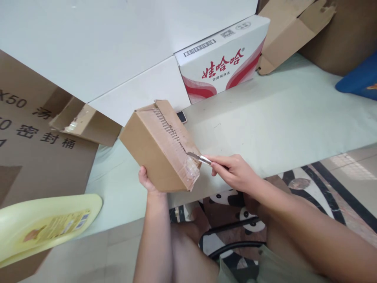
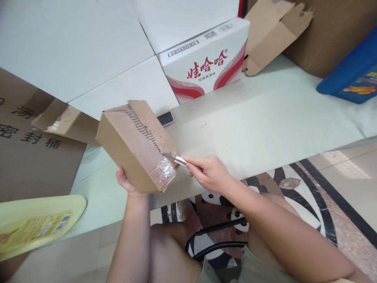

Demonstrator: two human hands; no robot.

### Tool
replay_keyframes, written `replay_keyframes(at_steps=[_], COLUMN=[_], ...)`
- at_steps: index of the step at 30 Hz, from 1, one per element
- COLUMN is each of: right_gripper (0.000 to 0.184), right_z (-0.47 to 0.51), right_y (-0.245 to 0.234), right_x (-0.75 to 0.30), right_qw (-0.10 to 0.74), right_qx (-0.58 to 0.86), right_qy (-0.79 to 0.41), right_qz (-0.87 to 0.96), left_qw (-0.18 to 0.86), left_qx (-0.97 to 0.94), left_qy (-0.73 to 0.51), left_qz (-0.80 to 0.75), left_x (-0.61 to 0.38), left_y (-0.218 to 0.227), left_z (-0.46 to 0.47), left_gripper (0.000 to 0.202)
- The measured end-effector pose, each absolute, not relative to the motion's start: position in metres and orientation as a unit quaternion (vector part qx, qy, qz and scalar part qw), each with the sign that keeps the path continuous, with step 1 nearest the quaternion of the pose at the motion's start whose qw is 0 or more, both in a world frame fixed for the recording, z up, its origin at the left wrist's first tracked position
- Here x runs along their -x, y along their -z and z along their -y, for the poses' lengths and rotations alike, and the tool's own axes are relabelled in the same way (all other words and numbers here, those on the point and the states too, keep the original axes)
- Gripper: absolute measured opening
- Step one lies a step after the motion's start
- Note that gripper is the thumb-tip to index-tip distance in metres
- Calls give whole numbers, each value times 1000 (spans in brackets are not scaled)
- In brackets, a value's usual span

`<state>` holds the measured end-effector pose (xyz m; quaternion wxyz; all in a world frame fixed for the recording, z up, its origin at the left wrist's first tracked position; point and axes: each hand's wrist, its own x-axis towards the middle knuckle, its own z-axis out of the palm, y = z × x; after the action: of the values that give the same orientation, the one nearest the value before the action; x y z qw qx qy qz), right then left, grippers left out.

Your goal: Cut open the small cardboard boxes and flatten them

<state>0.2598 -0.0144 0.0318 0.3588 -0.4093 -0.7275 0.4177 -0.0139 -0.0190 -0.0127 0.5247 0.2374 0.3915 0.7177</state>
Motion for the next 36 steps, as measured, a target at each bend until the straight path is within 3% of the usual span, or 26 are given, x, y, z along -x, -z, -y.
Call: replay_keyframes(at_steps=[9, 14, 20, 27, 36], right_gripper=[41, 43, 43, 43, 41], right_z=[18, 18, 14, 15, 11], right_y=[-29, -35, -45, -47, -50], right_x=[-258, -260, -265, -263, -275], right_qw=[256, 221, 169, 164, 194], right_qx=[507, 493, 504, 483, 474], right_qy=[-288, -292, -212, -306, -360], right_qz=[771, 789, 820, 804, 780], left_qw=[468, 468, 471, 506, 464], left_qx=[-243, -235, -224, -217, -227], left_qy=[-740, -741, -748, -727, -744], left_qz=[-418, -421, -411, -410, -423], left_x=[14, 12, 9, 5, 7], left_y=[14, 12, 13, 13, 10], left_z=[15, 15, 18, 20, 17], left_gripper=[56, 56, 51, 53, 55])
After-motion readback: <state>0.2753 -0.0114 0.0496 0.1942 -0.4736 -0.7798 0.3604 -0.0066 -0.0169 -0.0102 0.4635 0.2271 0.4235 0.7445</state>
